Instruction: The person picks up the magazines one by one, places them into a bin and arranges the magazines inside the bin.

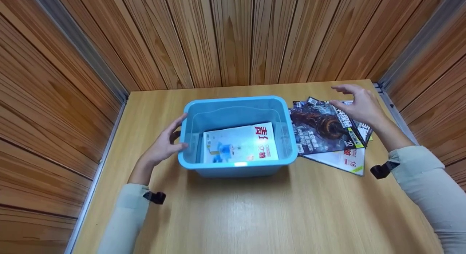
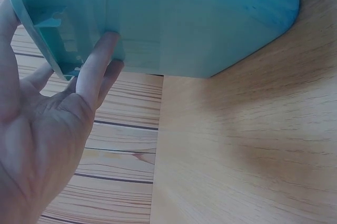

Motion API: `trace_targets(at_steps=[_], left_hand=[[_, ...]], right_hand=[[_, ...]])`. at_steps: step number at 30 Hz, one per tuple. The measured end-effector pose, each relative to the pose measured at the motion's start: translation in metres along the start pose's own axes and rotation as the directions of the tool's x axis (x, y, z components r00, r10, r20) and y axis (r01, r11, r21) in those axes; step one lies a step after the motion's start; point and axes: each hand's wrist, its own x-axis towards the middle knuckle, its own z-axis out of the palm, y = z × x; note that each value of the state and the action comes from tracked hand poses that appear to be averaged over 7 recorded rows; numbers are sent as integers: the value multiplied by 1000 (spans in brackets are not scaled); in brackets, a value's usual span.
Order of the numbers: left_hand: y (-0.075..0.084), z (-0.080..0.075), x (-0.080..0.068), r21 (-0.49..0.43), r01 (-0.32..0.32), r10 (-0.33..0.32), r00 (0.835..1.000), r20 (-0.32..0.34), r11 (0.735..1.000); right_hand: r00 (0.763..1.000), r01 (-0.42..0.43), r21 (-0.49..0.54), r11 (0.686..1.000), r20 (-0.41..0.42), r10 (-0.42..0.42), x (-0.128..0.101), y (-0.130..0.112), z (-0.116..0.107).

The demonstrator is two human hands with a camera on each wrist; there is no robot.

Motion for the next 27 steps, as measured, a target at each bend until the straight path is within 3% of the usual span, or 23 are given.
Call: trace_targets(at_steps=[8, 15, 27], left_hand=[[0, 0, -1, -8, 8, -8, 1000, 1, 1000], [2, 0, -1, -6, 26, -26, 1000, 6, 1000], [1, 0, -2, -8, 15, -15, 1000, 2, 1000]], right_hand=[[995, -84, -125, 989, 48, 91, 12, 16, -6], [982, -139, -137, 981, 110, 154, 14, 30, -2], [967, -197, -167, 966, 130, 220, 10, 57, 15]])
